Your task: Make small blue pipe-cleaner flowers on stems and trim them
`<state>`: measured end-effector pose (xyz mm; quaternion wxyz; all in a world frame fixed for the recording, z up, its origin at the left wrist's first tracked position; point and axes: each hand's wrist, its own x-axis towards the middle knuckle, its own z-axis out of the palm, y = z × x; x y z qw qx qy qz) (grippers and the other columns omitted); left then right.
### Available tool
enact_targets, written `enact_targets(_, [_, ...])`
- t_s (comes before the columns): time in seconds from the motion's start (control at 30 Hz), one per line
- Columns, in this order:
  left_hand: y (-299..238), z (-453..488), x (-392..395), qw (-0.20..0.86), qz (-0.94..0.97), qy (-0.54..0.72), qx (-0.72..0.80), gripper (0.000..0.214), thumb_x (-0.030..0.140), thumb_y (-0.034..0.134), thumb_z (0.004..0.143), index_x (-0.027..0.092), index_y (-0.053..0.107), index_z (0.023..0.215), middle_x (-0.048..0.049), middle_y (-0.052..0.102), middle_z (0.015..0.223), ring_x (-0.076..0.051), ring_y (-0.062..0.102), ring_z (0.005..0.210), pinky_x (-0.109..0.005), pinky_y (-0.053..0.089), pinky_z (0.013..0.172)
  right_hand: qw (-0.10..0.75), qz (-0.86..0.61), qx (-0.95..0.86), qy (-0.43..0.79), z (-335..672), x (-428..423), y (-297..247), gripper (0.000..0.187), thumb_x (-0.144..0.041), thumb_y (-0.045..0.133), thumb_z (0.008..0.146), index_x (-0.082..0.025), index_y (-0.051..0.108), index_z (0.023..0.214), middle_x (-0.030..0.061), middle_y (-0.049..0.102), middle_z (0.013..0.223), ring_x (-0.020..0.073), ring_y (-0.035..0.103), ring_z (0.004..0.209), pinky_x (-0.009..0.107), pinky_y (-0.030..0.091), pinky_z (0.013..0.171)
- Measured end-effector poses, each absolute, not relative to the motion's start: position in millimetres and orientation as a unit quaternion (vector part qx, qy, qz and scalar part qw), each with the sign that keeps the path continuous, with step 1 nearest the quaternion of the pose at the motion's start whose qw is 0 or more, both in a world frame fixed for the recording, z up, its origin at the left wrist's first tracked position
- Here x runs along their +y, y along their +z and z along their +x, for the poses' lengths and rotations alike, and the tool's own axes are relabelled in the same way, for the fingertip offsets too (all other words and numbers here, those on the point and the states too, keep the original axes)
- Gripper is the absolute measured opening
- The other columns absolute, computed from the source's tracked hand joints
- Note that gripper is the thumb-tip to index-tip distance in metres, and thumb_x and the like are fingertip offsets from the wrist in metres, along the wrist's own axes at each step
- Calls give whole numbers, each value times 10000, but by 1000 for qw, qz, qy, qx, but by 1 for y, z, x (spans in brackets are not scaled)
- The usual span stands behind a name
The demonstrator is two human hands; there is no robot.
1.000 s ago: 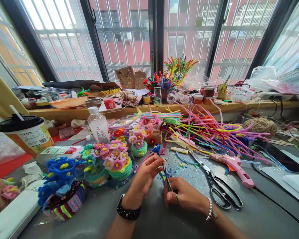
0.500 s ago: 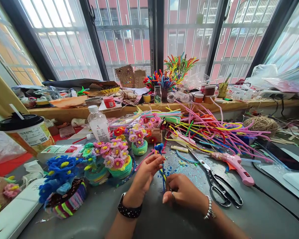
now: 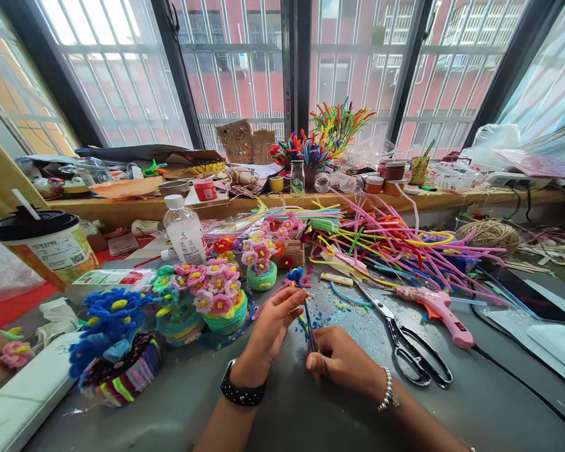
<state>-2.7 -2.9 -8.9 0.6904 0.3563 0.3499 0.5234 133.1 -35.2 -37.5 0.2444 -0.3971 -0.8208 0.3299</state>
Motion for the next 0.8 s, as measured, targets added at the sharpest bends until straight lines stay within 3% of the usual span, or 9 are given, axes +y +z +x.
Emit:
enact_targets(0.37, [-13,-4,0,677,329,557,352,110,216,681,575,158,642,660,-5,580,725,-87,488,712,-190,374,657,261,-446,-788,336,129,-35,-35,724,-697,220,686,-132,461,302,-7,385,380,73,409,432,202,322,504])
enact_targets(0.6, [-12,-3,-1,679,350,539,354,84,198,674,572,155,636,634,-2,579,708,-97,497,704,-202,368,656,236,-426,-821,298,135,-34,-33,825,-752,80,617,-116,588,486,36,504,568,91,422,511,216,291,497])
enact_targets(0.8, [-12,-2,-2,677,369,529,356,79,201,670,572,161,625,624,14,574,702,-95,490,717,-203,351,672,200,-466,-834,217,132,-37,-35,694,-733,246,635,-121,525,464,30,504,590,95,395,523,225,228,475])
